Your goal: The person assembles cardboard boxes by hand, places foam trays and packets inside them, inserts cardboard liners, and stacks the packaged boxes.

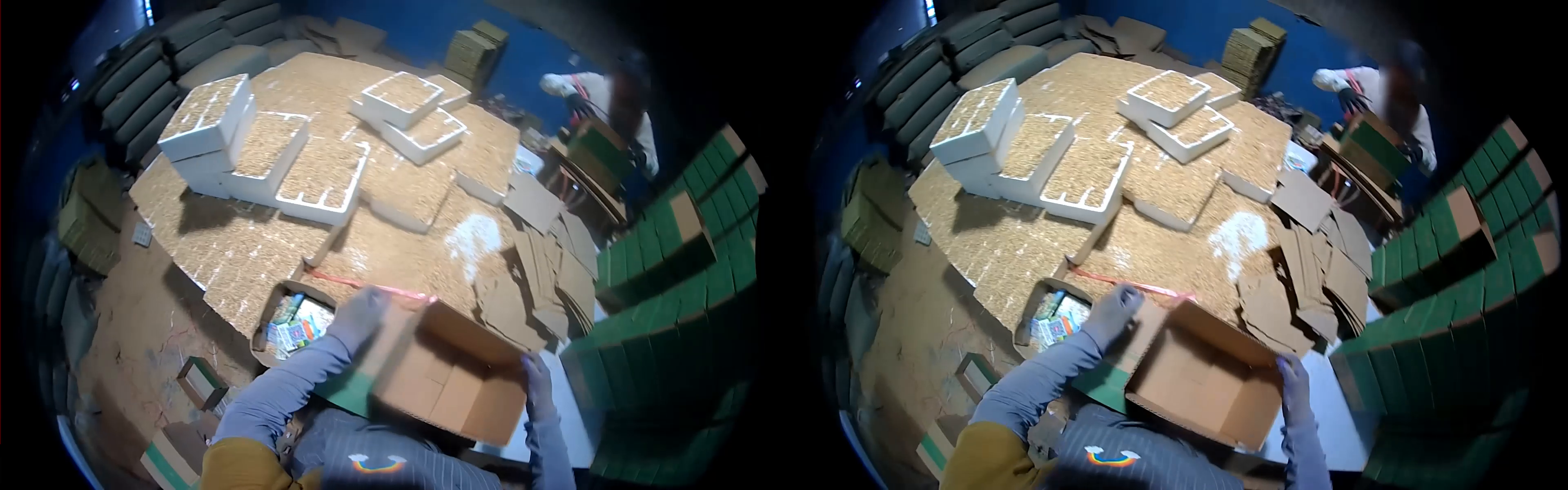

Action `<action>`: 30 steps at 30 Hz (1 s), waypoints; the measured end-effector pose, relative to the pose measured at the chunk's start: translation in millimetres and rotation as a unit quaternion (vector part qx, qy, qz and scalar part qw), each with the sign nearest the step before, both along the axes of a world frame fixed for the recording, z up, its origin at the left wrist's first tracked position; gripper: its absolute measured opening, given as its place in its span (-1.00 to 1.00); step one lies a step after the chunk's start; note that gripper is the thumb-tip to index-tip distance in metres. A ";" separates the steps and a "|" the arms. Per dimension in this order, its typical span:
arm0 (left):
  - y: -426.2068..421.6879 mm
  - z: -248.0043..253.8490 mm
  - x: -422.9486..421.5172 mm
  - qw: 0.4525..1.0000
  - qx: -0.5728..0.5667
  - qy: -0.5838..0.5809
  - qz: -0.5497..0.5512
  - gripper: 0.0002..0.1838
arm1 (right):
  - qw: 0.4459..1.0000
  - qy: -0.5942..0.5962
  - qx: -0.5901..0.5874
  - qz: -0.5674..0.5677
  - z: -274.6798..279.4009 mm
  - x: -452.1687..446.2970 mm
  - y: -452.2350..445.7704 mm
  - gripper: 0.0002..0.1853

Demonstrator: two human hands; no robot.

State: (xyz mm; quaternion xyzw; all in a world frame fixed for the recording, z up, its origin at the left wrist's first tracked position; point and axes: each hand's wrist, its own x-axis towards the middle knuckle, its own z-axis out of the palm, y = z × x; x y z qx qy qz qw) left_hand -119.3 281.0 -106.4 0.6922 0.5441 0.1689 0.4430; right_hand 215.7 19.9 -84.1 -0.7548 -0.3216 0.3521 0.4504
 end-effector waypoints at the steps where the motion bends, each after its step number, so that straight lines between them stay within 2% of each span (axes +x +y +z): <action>1: 40.0 -36.9 -10.2 0.984 0.066 -0.121 0.116 -0.64 | 0.999 0.012 -0.008 -0.034 8.3 -11.9 -0.4 -0.70; 2: 75.7 -33.0 -20.5 0.950 0.083 -0.230 0.195 -0.66 | 0.997 0.023 -0.017 -0.072 16.2 -25.8 -1.9 -0.71; 3: 119.3 -32.8 -28.5 0.913 -0.028 -0.255 0.316 -0.62 | 0.996 0.030 0.000 -0.087 20.5 -35.2 -2.2 -0.73; 4: 168.9 -48.8 -42.2 0.920 -0.049 -0.242 0.305 -0.50 | 0.994 0.035 0.018 -0.104 23.7 -43.2 -2.0 -0.76; 6: 223.5 -49.0 -49.4 0.883 -0.215 -0.187 0.373 -0.20 | 0.991 0.037 0.038 -0.120 19.3 -45.6 0.6 -0.77; 8: 253.0 -62.9 -38.1 0.845 -0.231 -0.214 0.432 -0.23 | 0.992 0.032 0.033 -0.121 14.6 -44.0 -5.0 -0.77; 11: 256.2 -81.8 -41.3 0.882 -0.174 -0.204 0.387 -0.12 | 0.991 0.033 0.013 -0.127 16.6 -46.3 -13.3 -0.75; 12: 256.9 -100.8 -52.4 0.897 -0.139 -0.161 0.388 -0.18 | 0.991 0.036 0.011 -0.130 18.1 -47.3 -15.1 -0.75; 14: 213.3 -60.8 -60.8 0.833 -0.139 -0.352 0.404 -0.31 | 0.987 0.041 0.019 -0.152 28.0 -57.9 -14.1 -0.74; 16: 189.9 -47.0 -71.9 0.772 -0.082 -0.420 0.470 -0.43 | 0.984 0.049 0.030 -0.169 28.0 -60.9 -17.4 -0.74; 18: 192.9 -59.3 -84.3 0.743 -0.014 -0.449 0.496 -0.39 | 0.981 0.061 0.040 -0.179 21.3 -60.4 -27.9 -0.73; 19: 199.5 -58.2 -86.7 0.765 0.026 -0.404 0.501 -0.34 | 0.981 0.064 0.040 -0.180 24.3 -62.9 -25.5 -0.72; 20: 190.6 -15.4 -72.7 0.794 0.039 -0.319 0.515 -0.30 | 0.981 0.066 0.041 -0.180 29.5 -66.3 -16.7 -0.71; 23: 214.3 -33.5 -67.2 0.807 0.045 -0.304 0.505 -0.25 | 0.982 0.070 0.044 -0.170 31.2 -60.8 -10.4 -0.70; 26: 201.9 -22.7 -83.8 0.801 0.044 -0.386 0.455 -0.17 | 0.985 0.069 0.045 -0.153 22.1 -48.5 -17.9 -0.69; 27: 193.6 -26.2 -103.3 0.809 0.019 -0.437 0.392 -0.15 | 0.987 0.061 0.044 -0.144 22.5 -47.0 -19.9 -0.68; 28: 173.6 -11.5 -120.5 0.816 -0.026 -0.507 0.278 -0.26 | 0.988 0.053 0.044 -0.137 22.1 -45.5 -20.8 -0.67; 29: 159.7 -0.6 -132.1 0.794 -0.109 -0.542 0.254 -0.44 | 0.990 0.040 0.052 -0.126 19.9 -43.4 -20.1 -0.67; 30: 145.6 18.2 -143.6 0.759 -0.256 -0.550 0.235 -0.56 | 0.991 0.026 0.057 -0.119 16.4 -42.2 -19.2 -0.66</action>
